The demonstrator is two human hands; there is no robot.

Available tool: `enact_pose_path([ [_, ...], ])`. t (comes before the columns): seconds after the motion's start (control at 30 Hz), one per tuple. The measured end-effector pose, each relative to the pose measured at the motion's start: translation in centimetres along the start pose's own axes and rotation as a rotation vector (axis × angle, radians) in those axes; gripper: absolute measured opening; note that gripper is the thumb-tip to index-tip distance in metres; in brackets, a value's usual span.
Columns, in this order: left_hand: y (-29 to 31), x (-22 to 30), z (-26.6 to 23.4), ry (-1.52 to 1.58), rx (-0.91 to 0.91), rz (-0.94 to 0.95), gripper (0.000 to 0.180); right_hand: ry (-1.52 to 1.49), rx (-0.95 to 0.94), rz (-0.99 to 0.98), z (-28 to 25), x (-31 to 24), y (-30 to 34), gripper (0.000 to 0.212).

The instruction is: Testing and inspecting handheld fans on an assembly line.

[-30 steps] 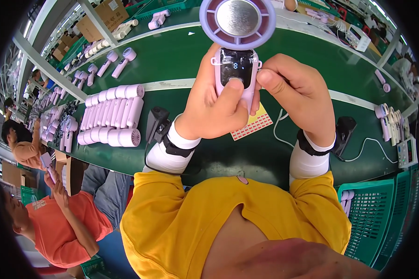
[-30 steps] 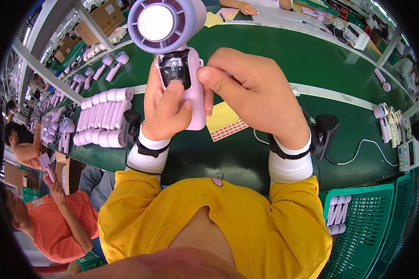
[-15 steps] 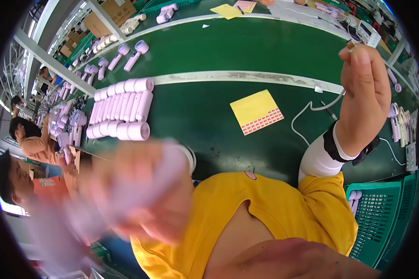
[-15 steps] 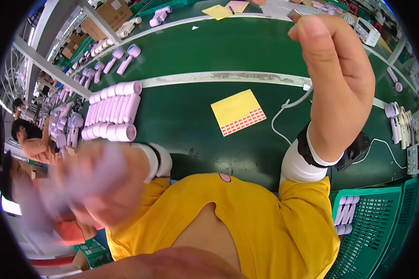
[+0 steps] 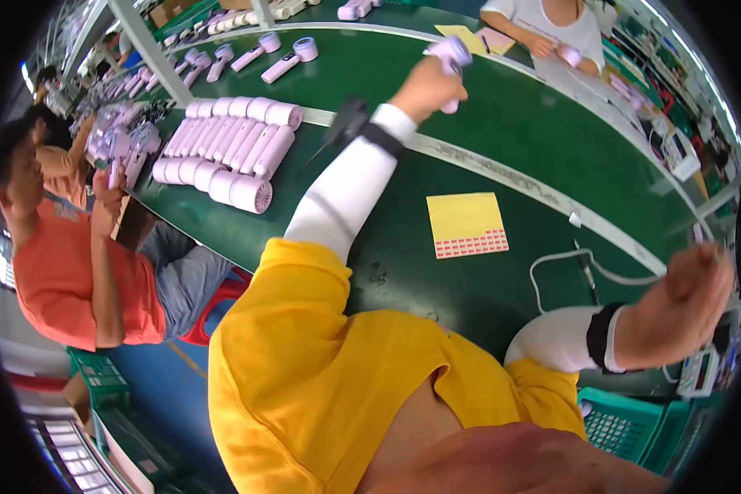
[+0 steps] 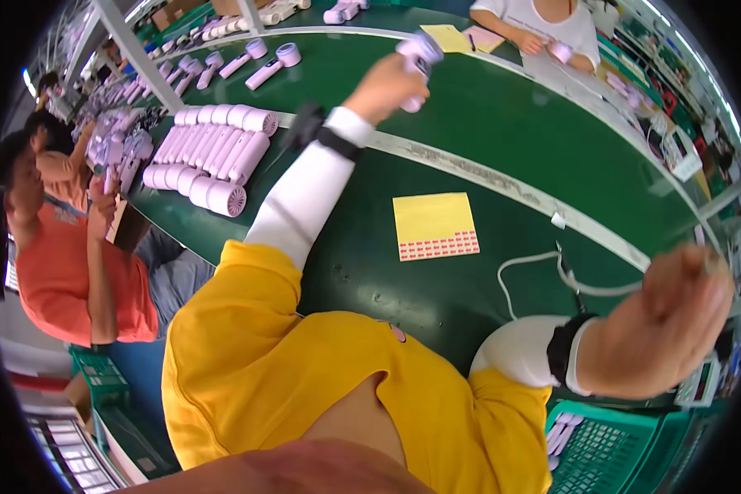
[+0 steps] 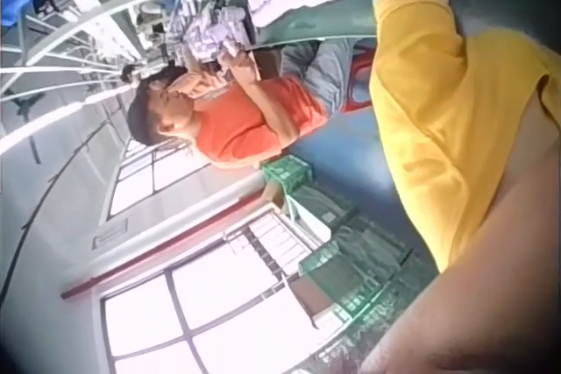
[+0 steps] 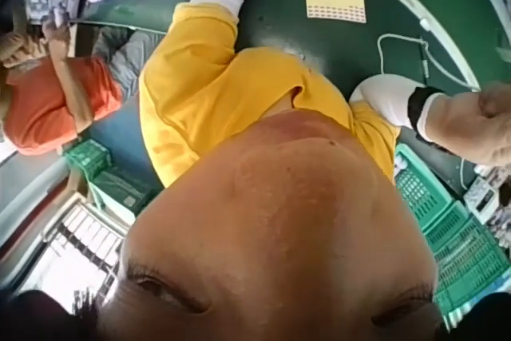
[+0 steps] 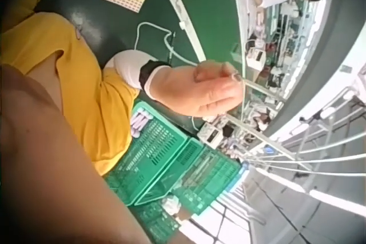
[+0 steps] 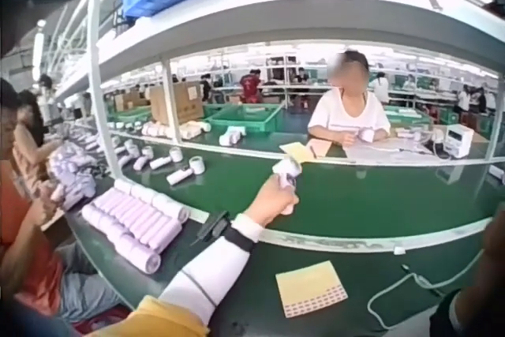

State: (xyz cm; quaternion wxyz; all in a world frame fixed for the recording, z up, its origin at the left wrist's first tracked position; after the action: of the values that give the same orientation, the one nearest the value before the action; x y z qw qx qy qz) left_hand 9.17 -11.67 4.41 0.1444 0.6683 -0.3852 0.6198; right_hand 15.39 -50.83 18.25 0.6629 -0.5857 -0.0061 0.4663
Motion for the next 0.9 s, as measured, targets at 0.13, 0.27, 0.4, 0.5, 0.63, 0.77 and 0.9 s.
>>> enact_pose_path([
  [0.13, -5.8, -8.9, 2.2, -0.778, 0.059, 0.187, 0.042, 0.022, 0.148, -0.035, -1.1, -1.1, 0.7, 0.03],
  [0.27, -6.8, -11.4, 3.5, -0.767, -0.162, 0.014, 0.038, 0.103, 0.185, -0.056, -1.3, -1.1, 0.8, 0.03],
  [0.4, -8.8, -9.1, -2.3, -0.853, -0.242, 0.243, 0.032, 0.172, 0.087, -0.101, -0.5, -0.8, 0.6, 0.029],
  [0.5, -11.6, -14.8, -18.5, -1.537, 0.161, 0.024, 0.03, 0.432, 0.073, -0.294, 1.4, -1.5, 0.9, 0.029],
  [0.63, -9.2, -17.9, -29.2, -2.027, 0.559, -0.955, 0.056, 0.837, 0.265, -0.493, 3.4, -2.5, 1.8, 0.028],
  [0.77, -4.1, -27.8, -33.9, -1.846, 0.391, -0.877, 0.063, 0.34, 0.262, -0.209, 2.3, 0.2, 1.3, 0.027],
  [0.9, -6.4, -19.0, -28.9, -1.547, -0.01, -0.702, 0.062, 0.14, -0.009, -0.19, 4.0, 0.9, 0.9, 0.026],
])
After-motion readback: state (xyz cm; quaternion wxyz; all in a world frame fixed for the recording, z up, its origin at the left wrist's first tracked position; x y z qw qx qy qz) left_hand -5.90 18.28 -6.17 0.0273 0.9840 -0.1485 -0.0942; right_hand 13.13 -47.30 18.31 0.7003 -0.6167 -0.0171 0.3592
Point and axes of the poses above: each hand's wrist, its own y-axis away from the middle knuckle, its own z-axis out of the palm, x = y × z, the point moved 9 cm from there along -y, towards the middle knuckle, and after that the axes turned 1 degree about z, right-handed, at the moved point
